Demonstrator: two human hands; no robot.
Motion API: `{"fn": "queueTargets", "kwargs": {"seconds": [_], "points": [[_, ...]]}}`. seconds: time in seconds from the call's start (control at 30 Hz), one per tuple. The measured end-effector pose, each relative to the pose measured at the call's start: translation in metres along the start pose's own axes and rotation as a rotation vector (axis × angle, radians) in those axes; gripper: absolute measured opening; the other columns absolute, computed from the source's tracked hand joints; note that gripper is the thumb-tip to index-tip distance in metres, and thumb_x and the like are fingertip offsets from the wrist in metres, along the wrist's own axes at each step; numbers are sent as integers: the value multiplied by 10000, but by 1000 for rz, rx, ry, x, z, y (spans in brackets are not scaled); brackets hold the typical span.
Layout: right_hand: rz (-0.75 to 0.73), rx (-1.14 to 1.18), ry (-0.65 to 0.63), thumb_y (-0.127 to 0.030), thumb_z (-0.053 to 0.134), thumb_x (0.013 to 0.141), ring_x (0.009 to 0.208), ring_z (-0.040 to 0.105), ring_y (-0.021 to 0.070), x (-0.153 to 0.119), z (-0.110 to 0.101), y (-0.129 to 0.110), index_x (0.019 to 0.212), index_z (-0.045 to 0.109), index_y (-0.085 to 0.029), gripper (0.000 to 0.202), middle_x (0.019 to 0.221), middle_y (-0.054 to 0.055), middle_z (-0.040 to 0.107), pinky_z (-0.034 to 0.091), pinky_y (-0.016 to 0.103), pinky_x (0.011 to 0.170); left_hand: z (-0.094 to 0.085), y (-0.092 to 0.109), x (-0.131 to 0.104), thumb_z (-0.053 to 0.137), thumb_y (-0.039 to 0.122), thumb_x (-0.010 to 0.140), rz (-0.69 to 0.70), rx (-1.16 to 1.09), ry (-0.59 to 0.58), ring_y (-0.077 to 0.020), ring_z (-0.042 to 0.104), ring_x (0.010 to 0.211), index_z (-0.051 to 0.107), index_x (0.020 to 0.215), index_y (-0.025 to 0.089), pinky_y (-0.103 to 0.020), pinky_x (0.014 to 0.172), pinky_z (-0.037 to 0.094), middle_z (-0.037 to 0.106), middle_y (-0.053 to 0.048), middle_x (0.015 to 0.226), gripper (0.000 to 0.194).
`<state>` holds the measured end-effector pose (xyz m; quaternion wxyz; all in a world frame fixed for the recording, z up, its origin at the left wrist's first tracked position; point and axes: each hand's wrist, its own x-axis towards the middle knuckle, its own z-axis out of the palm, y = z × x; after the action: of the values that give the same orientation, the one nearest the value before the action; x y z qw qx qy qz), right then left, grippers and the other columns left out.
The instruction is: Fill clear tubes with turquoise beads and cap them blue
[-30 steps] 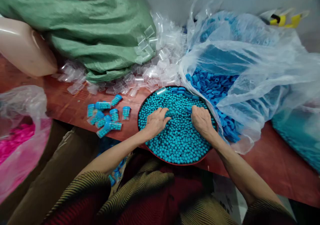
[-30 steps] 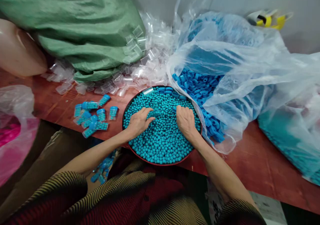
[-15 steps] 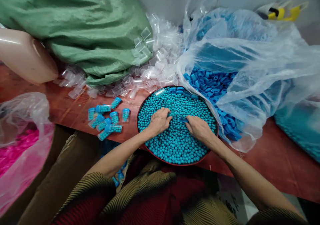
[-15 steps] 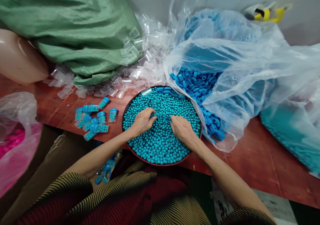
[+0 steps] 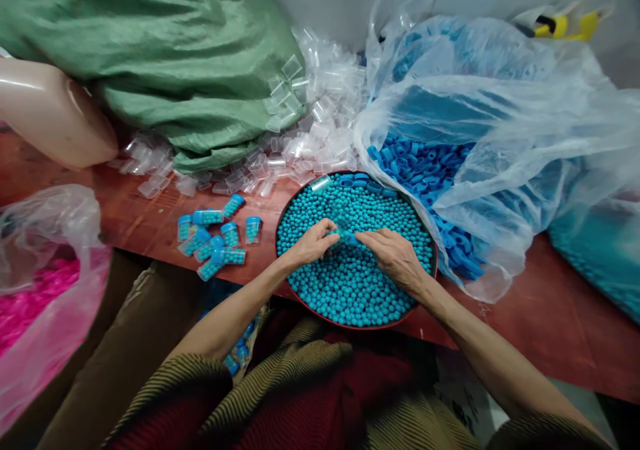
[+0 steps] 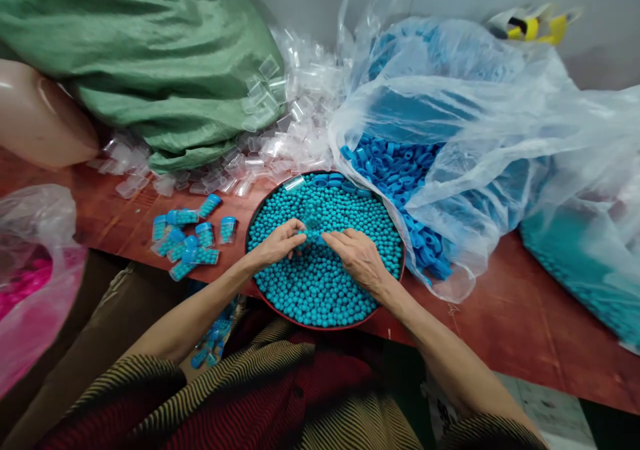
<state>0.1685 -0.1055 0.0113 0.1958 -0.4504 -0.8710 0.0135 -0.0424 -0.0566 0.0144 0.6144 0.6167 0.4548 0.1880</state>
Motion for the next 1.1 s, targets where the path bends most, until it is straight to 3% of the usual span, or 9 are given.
{"fn": "queueTargets", "kwargs": {"seconds": [0.2,0.4,0.6,0.77,0.87,1.1], "points": [[145,-61,102,-45,373,859,833,566,204,-2,7,4,1175,597,-159,403,1052,89,693,404,331,734,4,-2,-1,474,294,827,-53,-45,-14,-75,539,551,468,996,174,-167,447,405,512,36,739,207],[125,30,94,-93,384,886,834,584,204,4,16,-10,1049,647,-172,319,1001,81,702,425,323,738,6,-8,1,513,300,790,-25,-139,-39,-52,530,497,465,952,168,-145,381,386,487,43,759,214],[387,152,108,-178,465,872,785,643,198,-3,16,-12,1034,655,-172,250,881,69,716,493,310,726,10,-7,-3,513,293,809,-41,-145,-20,-28,498,463,469,1052,175,-128,358,335,479,44,774,273],[332,241,130,-206,427,897,859,655,226,5,17,-25,1097,647,-168,299,974,110,713,516,382,794,17,0,-8,542,301,806,-4,-207,-3,-37,487,482,466,1185,166,-148,388,346,499,37,763,410],[316,370,147,-230,449,899,854,665,211,7,16,-26,1076,664,-201,280,961,90,720,529,361,777,20,2,-12,554,285,793,-23,-229,5,-37,479,469,436,1269,169,-144,391,334,505,46,713,504],[440,538,209,-237,523,861,817,678,187,7,11,-28,970,708,-216,215,920,58,732,533,314,758,20,7,-16,573,319,784,-56,-364,-63,-36,472,446,361,1351,162,-139,374,309,506,59,658,626]]}}
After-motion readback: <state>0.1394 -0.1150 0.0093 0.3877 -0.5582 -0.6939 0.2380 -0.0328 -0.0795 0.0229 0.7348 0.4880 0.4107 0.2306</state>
